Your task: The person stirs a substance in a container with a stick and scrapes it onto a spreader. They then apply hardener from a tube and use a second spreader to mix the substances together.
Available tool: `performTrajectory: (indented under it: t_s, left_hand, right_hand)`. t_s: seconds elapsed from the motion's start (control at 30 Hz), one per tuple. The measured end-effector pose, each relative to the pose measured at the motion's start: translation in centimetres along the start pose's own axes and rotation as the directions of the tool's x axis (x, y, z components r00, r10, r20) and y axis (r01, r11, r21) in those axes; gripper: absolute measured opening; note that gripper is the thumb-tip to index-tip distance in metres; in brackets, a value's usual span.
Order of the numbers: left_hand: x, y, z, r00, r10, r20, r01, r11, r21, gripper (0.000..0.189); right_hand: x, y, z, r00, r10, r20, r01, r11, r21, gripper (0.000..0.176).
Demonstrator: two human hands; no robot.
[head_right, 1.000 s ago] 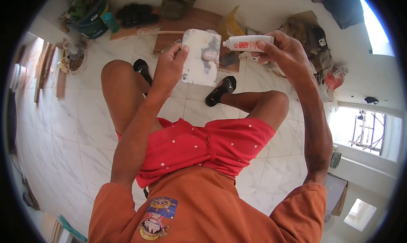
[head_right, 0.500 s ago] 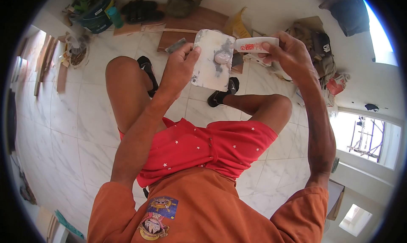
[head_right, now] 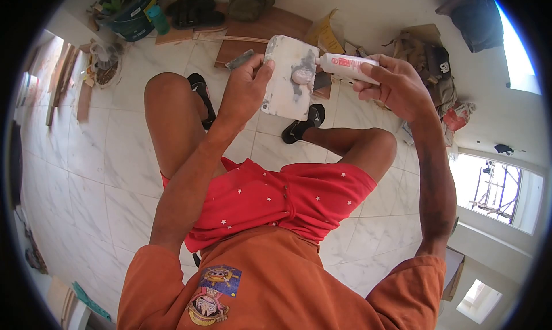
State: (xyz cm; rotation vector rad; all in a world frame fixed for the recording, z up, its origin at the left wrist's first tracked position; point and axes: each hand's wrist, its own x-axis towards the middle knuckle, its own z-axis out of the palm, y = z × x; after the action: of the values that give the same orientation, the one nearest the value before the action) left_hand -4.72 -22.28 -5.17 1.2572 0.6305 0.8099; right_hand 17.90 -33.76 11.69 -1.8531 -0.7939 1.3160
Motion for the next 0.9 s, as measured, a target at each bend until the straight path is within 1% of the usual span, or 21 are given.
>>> performTrajectory:
  t_s: [0.07,0.17,0.27,0.3,0.4,0.43,0.5,0.6,0.63,0.73,0.77,0.87,0.9]
  left_hand:
    - [-0.3,0.9,-0.2,0.999,0.023,-0.029,-0.020,0.996,0.083,0.026]
    - [-0.3,0.4,-0.1,0.999,0.021,-0.041,-0.018,0.998,0.066,0.027]
    - [-0.1,0.1,-0.4,0.999,0.031,-0.038,-0.029,0.998,0.048,0.028]
    - [-0.1,0.2,-0.4,0.999,0.035,-0.036,-0.033,0.998,0.052,0.028]
    - [-0.3,0.3,-0.2,0.999,0.045,-0.024,-0.043,0.997,0.060,0.027]
    - [-0.2,0.2,-0.2,0.999,0.048,-0.022,-0.046,0.997,0.060,0.027]
    - [0.0,0.1,-0.3,0.999,0.038,-0.015,-0.037,0.998,0.057,0.027]
    - [0.0,0.2,-0.4,1.000,0.010,-0.005,-0.009,0.999,0.047,0.027]
    - [0.0,0.1,-0.4,1.000,0.012,-0.008,-0.012,0.999,0.043,0.028]
    - [-0.2,0.6,-0.4,0.999,0.003,-0.035,-0.001,0.998,0.056,0.029]
    - [-0.3,0.6,-0.4,0.999,0.000,-0.047,0.003,0.998,0.065,0.029]
    - [-0.5,-0.5,0.2,0.997,0.015,-0.082,-0.016,1.000,-0.014,0.030]
    - [-0.5,-0.4,0.3,0.997,0.016,-0.078,-0.016,1.000,0.000,0.030]
  right_hand:
    - [-0.4,0.9,0.1,0.995,-0.039,0.091,0.024,0.988,0.153,0.050]
    - [-1.8,1.3,0.6,0.989,-0.035,0.145,0.007,0.982,0.186,0.055]
    - [-3.0,0.3,3.3,0.990,0.041,0.133,-0.051,0.996,0.071,0.062]
    - [-3.6,-0.2,4.4,0.989,0.052,0.136,-0.061,0.997,0.057,0.055]
    - [-3.4,-0.8,3.3,0.950,0.168,0.262,-0.116,0.973,-0.202,0.044]
    - [-3.6,-1.0,3.5,0.963,0.160,0.218,-0.101,0.960,-0.261,0.042]
    - [-3.7,-1.7,4.2,0.982,0.135,0.135,-0.074,0.922,-0.380,0.040]
    - [-2.9,-3.3,3.6,0.973,0.171,0.156,-0.034,0.773,-0.633,0.045]
    - [-3.0,-3.7,4.0,0.979,0.143,0.148,-0.008,0.744,-0.669,0.038]
    - [-2.6,-3.6,4.0,0.995,0.057,0.086,0.015,0.745,-0.667,0.036]
    - [-2.4,-3.7,4.0,0.995,0.070,0.065,-0.003,0.705,-0.709,0.035]
    - [-2.3,-2.8,3.1,0.997,0.037,0.061,0.018,0.697,-0.717,0.035]
    - [-2.4,-3.0,3.1,0.997,0.032,0.068,0.027,0.691,-0.722,0.035]
